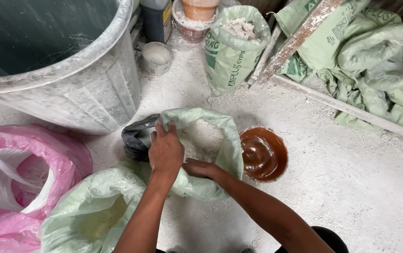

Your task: The person cuts open a green sack labeled APLUS GYPSUM and scoops white powder into a small orange bowl using their hands. The person then pours the powder from the bowl into a larger metal bucket.

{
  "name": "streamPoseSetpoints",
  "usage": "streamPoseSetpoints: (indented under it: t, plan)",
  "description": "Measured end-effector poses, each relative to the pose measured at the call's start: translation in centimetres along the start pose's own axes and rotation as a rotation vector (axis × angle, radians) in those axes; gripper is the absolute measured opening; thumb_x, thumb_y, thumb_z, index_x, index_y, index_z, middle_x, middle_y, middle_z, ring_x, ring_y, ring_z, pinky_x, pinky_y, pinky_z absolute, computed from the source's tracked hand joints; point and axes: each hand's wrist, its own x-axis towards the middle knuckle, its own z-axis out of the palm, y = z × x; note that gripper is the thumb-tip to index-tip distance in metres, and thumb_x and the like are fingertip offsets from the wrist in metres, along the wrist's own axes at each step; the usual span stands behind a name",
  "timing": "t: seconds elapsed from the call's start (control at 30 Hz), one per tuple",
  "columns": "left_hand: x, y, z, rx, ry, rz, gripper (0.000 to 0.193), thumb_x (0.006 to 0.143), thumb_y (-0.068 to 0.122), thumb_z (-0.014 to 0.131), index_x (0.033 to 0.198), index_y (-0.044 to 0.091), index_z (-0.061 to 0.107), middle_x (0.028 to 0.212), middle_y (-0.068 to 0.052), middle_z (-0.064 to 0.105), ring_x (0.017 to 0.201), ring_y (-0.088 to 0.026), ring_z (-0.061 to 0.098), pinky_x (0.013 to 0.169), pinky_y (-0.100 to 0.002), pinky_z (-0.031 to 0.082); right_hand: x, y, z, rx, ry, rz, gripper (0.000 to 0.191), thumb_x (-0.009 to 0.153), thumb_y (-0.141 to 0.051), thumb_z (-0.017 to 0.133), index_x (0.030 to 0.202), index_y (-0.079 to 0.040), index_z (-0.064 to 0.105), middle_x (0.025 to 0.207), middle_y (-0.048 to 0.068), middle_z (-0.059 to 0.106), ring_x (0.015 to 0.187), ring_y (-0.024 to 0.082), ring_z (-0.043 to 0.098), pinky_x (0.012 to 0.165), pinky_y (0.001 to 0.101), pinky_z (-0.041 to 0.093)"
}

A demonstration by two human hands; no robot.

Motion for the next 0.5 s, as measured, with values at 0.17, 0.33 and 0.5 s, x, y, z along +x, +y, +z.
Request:
streamPoseSetpoints:
  t: [0.17, 0.33, 0.5]
  plan:
    - [-0.2, 0.0, -0.5, 0.002, -0.014, -0.009, 0.060, 0.086, 0.011, 0.060, 0.146, 0.007, 0.052, 0.146, -0.031, 0.044, 0.123, -0.050, 0.056, 0.088, -0.053, 0.057, -2.1, 0.0, -0.5, 0.493, -0.004, 0.064, 0.064, 0.107, -0.050, 0.034, 0.157, -0.011, 0.042, 0.158, 0.007, 0.040, 0.142, 0.018, 0.037, 0.120, 0.0387, 0.027]
    - [-0.6, 0.1, -0.7, -0.039, 0.101, 0.039, 0.051, 0.095, 0.023, 0.056, 0.143, 0.006, 0.053, 0.150, -0.028, 0.045, 0.123, -0.049, 0.057, 0.089, -0.053, 0.056, -0.1, 2.7, -1.1, 1.181, 0.052, -0.111, 0.062, 0.107, -0.044, 0.033, 0.148, -0.001, 0.052, 0.141, 0.018, 0.063, 0.124, 0.029, 0.063, 0.110, 0.0414, 0.049]
    - [-0.9, 0.6, -0.7, 0.005, 0.201, 0.083, 0.048, 0.100, 0.031, 0.055, 0.142, 0.008, 0.056, 0.149, -0.030, 0.046, 0.122, -0.048, 0.059, 0.096, -0.054, 0.052, 1.1, 3.8, -2.0, 1.355, 0.099, -0.191, 0.062, 0.106, -0.047, 0.031, 0.145, -0.004, 0.054, 0.133, 0.016, 0.066, 0.113, 0.029, 0.067, 0.100, 0.0432, 0.055]
